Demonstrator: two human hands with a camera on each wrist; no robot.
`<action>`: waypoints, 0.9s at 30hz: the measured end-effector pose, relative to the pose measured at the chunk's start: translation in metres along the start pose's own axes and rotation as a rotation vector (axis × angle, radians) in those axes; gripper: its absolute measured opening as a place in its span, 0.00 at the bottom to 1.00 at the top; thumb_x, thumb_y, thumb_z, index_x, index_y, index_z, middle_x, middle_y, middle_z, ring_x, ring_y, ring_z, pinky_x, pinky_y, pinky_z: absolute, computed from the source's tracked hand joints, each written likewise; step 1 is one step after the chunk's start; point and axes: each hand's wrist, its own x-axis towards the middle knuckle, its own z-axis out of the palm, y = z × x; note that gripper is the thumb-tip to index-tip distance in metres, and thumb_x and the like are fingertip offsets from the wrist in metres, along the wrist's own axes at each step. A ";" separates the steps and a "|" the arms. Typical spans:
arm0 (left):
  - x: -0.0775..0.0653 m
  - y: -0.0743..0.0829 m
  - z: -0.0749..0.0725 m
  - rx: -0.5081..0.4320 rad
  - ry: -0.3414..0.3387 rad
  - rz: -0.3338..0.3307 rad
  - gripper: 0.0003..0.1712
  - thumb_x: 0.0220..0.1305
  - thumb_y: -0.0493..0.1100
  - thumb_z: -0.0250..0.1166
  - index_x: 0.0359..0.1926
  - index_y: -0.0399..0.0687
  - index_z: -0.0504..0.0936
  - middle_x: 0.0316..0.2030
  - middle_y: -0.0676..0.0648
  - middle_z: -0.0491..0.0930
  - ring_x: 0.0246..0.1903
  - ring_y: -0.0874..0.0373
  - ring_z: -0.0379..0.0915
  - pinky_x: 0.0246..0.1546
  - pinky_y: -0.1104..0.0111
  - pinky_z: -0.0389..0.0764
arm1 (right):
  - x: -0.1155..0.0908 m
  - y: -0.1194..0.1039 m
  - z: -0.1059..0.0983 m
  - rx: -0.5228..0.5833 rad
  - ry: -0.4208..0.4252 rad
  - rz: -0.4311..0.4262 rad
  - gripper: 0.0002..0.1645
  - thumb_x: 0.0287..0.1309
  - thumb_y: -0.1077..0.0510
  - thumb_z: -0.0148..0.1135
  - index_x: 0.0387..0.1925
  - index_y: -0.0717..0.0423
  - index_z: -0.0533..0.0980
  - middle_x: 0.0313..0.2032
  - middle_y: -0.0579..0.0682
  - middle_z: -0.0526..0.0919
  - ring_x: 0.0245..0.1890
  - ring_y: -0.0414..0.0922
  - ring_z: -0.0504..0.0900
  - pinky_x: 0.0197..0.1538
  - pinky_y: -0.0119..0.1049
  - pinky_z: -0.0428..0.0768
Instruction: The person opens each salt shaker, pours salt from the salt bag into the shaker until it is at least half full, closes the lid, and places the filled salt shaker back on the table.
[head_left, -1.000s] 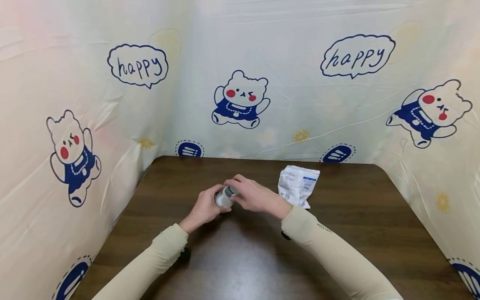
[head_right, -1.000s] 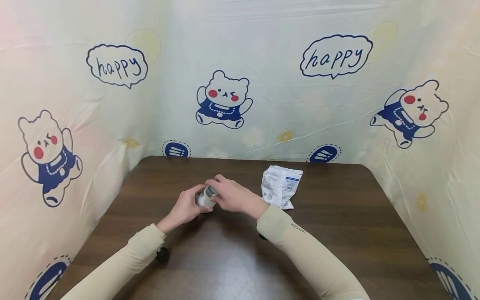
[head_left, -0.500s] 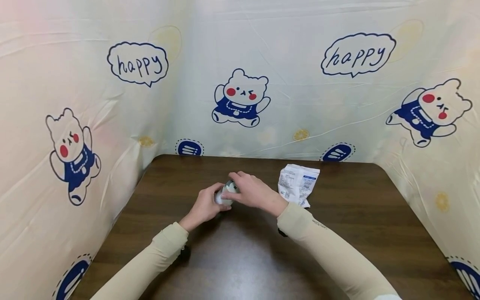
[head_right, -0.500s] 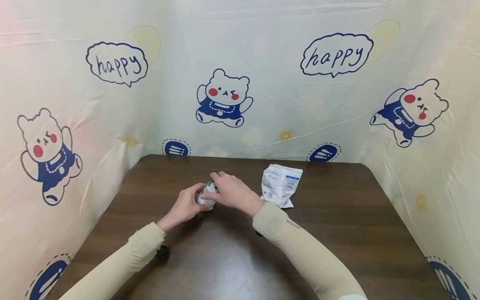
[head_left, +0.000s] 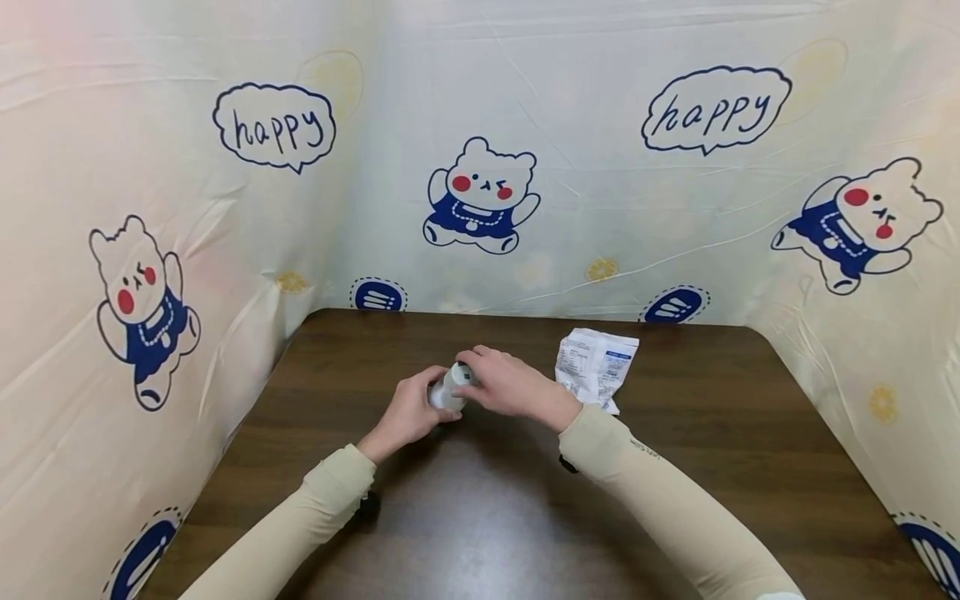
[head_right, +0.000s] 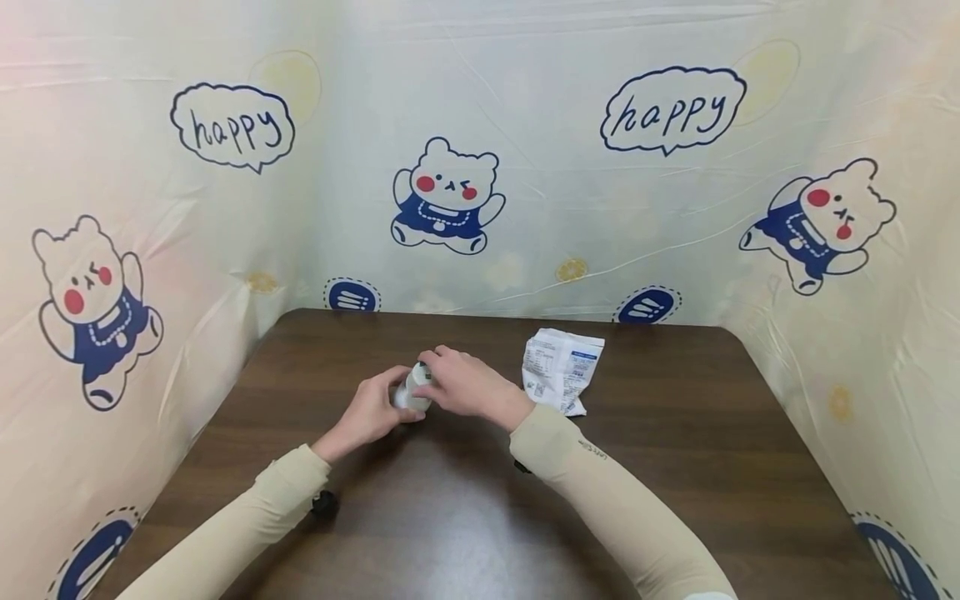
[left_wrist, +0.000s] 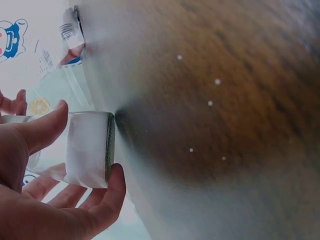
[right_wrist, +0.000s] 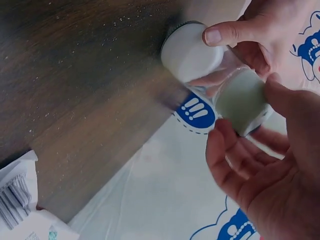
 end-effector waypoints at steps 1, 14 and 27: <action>0.000 0.000 0.000 0.000 0.000 -0.001 0.35 0.51 0.36 0.85 0.60 0.43 0.81 0.54 0.42 0.83 0.49 0.45 0.80 0.53 0.47 0.82 | 0.001 -0.001 0.000 0.002 0.004 0.029 0.28 0.71 0.43 0.68 0.59 0.60 0.78 0.45 0.53 0.82 0.38 0.44 0.81 0.41 0.36 0.82; 0.000 -0.003 0.000 -0.004 0.017 0.017 0.36 0.51 0.35 0.85 0.62 0.43 0.80 0.54 0.42 0.84 0.49 0.45 0.80 0.51 0.47 0.80 | -0.003 0.002 -0.001 0.036 -0.039 -0.099 0.34 0.70 0.58 0.70 0.74 0.52 0.70 0.66 0.55 0.74 0.54 0.48 0.82 0.57 0.42 0.81; 0.000 -0.001 -0.001 0.005 -0.002 -0.001 0.36 0.52 0.36 0.85 0.61 0.42 0.80 0.55 0.41 0.83 0.49 0.44 0.80 0.52 0.46 0.82 | 0.001 -0.002 0.001 -0.058 0.029 -0.044 0.28 0.72 0.49 0.69 0.64 0.61 0.76 0.46 0.54 0.81 0.40 0.46 0.82 0.43 0.39 0.83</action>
